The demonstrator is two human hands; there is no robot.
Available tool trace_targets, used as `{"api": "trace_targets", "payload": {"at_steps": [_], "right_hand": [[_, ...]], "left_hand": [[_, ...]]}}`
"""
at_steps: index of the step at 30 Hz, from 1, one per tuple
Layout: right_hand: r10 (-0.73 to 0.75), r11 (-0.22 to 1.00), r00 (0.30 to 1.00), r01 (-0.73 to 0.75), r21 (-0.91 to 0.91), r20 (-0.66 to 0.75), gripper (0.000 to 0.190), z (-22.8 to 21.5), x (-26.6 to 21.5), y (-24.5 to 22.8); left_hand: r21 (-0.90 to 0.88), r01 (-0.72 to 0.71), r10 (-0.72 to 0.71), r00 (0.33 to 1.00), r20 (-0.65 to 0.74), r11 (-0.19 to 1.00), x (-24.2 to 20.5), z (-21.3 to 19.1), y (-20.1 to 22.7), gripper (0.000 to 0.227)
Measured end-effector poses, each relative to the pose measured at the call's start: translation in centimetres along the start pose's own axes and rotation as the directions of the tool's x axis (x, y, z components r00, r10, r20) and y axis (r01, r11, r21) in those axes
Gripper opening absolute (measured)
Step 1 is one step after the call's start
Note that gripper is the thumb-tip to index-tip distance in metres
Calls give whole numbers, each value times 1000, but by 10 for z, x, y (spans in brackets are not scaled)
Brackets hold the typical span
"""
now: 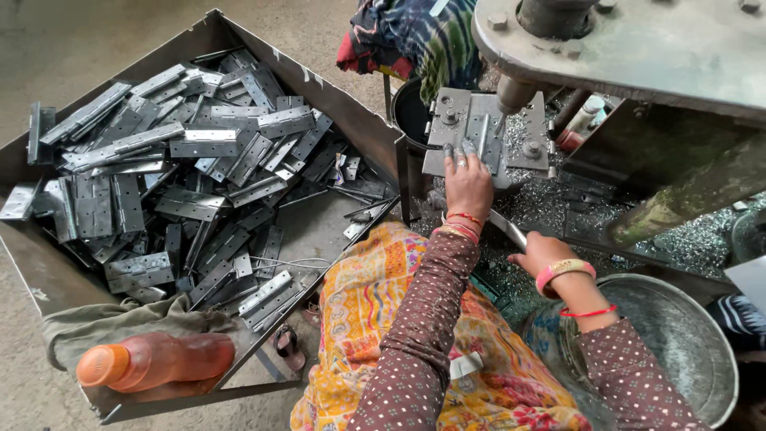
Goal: The person operates a manual press machine to process metal pieces, placing them into the machine and pressing a lever. After processing, the person picks up a small packet, opens it, and applies a substance to their finger.
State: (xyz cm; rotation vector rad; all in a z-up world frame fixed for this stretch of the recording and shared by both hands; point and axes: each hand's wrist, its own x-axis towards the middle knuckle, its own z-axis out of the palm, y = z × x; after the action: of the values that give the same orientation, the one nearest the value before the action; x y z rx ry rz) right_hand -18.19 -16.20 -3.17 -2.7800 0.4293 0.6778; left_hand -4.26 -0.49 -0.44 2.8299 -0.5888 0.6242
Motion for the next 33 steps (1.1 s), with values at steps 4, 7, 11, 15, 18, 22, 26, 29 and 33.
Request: {"api": "trace_targets", "payload": {"at_steps": [4, 7, 11, 15, 18, 22, 26, 29, 33], "right_hand": [[29, 997, 997, -25, 68, -71, 56, 30, -5, 0], [90, 962, 977, -34, 272, -196, 39, 85, -33, 2], [23, 973, 978, 25, 227, -208, 38, 104, -22, 13], [-7, 996, 999, 12, 94, -47, 50, 52, 9, 11], [-20, 999, 1000, 19, 26, 3, 49, 18, 16, 3], [33, 980, 999, -29, 195, -16, 42, 36, -17, 0], [-26, 970, 986, 65, 234, -165, 45, 64, -16, 14], [-36, 977, 997, 48, 206, -63, 48, 67, -3, 15], [-20, 1000, 1000, 20, 20, 4, 55, 26, 20, 9]], "left_hand": [[79, -14, 10, 999, 46, 997, 5, 4, 3, 27], [-20, -7, 8, 996, 92, 1000, 7, -5, -1, 27], [14, -51, 50, 992, 117, 999, -6, -13, -6, 31], [47, -43, 43, 999, 1, 998, 3, -6, -5, 30], [-13, -23, 24, 999, 43, 1000, 22, 7, -3, 31], [-100, 7, 2, 996, 86, 995, 31, 14, -2, 30], [-112, -21, 28, 998, 58, 994, 19, 12, -4, 31], [-103, -36, 41, 998, 54, 994, 10, 7, -6, 30], [-99, -15, 32, 984, 174, 995, 17, 0, -3, 32]]}}
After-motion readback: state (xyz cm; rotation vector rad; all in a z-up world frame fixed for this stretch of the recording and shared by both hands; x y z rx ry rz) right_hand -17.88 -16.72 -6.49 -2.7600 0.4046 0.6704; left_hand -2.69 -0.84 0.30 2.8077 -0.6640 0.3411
